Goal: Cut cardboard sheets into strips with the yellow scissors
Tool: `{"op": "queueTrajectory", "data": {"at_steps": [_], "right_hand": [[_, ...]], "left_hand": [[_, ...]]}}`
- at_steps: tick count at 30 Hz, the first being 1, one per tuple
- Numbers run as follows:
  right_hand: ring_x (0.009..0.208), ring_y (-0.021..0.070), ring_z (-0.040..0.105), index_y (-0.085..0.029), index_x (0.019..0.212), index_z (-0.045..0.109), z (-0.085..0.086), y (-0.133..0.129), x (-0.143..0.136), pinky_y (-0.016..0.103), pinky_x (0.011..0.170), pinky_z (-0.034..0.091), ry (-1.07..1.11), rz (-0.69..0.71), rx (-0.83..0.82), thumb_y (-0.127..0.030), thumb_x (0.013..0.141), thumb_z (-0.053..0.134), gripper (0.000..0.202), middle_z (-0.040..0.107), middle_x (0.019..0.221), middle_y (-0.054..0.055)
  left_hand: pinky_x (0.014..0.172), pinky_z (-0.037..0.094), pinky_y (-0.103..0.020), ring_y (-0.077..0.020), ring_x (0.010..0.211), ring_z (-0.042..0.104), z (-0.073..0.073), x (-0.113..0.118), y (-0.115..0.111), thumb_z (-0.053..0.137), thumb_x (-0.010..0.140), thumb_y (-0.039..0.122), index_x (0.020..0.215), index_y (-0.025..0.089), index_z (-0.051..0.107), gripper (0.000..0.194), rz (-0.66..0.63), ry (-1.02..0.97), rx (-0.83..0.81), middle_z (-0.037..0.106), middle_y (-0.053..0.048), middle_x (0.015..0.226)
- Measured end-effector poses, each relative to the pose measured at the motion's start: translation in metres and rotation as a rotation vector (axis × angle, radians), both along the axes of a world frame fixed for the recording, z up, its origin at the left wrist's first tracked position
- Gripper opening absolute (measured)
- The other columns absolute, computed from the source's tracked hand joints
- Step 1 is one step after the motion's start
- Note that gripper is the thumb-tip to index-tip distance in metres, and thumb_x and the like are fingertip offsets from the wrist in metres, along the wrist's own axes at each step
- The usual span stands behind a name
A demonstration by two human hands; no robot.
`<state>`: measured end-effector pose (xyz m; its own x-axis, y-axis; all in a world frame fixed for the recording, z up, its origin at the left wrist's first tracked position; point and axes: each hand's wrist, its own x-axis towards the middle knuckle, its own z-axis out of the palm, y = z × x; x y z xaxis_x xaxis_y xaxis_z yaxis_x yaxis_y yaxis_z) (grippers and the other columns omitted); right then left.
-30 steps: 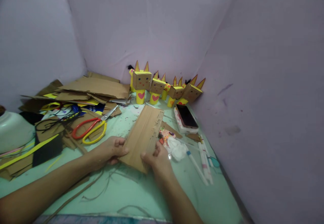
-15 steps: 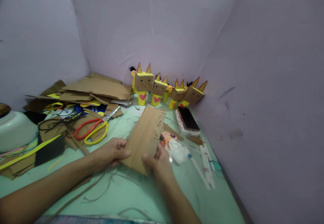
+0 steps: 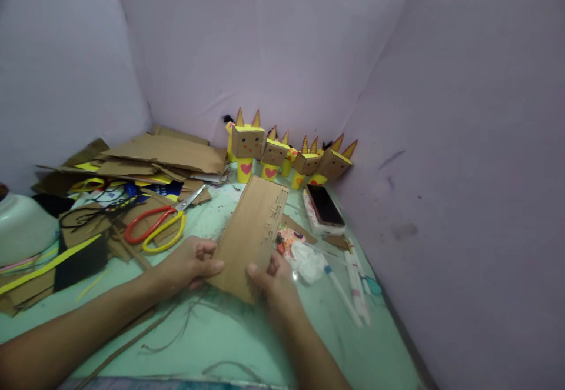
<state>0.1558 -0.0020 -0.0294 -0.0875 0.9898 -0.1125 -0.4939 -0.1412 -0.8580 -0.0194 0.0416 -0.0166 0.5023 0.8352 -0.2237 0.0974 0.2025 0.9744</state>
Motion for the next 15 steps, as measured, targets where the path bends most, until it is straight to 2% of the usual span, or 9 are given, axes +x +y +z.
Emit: {"op": "queueTrajectory", "data": {"at_steps": [7, 11, 15], "right_hand": [[0.085, 0.0319, 0.067, -0.015, 0.097, 0.064, 0.001, -0.001, -0.003, 0.046, 0.078, 0.053, 0.035, -0.037, -0.082, -0.028, 0.057, 0.079, 0.044, 0.073, 0.092, 0.011], [0.092, 0.0322, 0.066, -0.016, 0.104, 0.062, 0.000, 0.000, -0.004, 0.047, 0.081, 0.051, 0.102, -0.041, -0.130, -0.027, 0.059, 0.078, 0.049, 0.072, 0.097, 0.012], [0.093, 0.0323, 0.065, -0.016, 0.107, 0.061, -0.002, 0.001, -0.004, 0.048, 0.083, 0.051, 0.108, -0.070, -0.128, -0.026, 0.059, 0.078, 0.051, 0.073, 0.092, 0.011]], "left_hand": [[0.033, 0.020, -0.019, -0.0060, 0.034, 0.032, 0.002, 0.008, -0.008, 0.066, 0.055, 0.043, 0.066, 0.011, 0.058, 0.035, -0.028, 0.018, 0.016, 0.045, 0.005, 0.043], [0.034, 0.020, -0.019, -0.0060, 0.035, 0.032, 0.003, 0.010, -0.009, 0.063, 0.054, 0.041, 0.065, 0.012, 0.058, 0.032, -0.048, 0.019, 0.000, 0.046, 0.005, 0.044], [0.033, 0.022, -0.019, -0.0059, 0.034, 0.032, 0.002, 0.011, -0.009, 0.062, 0.053, 0.040, 0.064, 0.012, 0.057, 0.030, -0.053, 0.033, -0.012, 0.046, 0.005, 0.044]]}}
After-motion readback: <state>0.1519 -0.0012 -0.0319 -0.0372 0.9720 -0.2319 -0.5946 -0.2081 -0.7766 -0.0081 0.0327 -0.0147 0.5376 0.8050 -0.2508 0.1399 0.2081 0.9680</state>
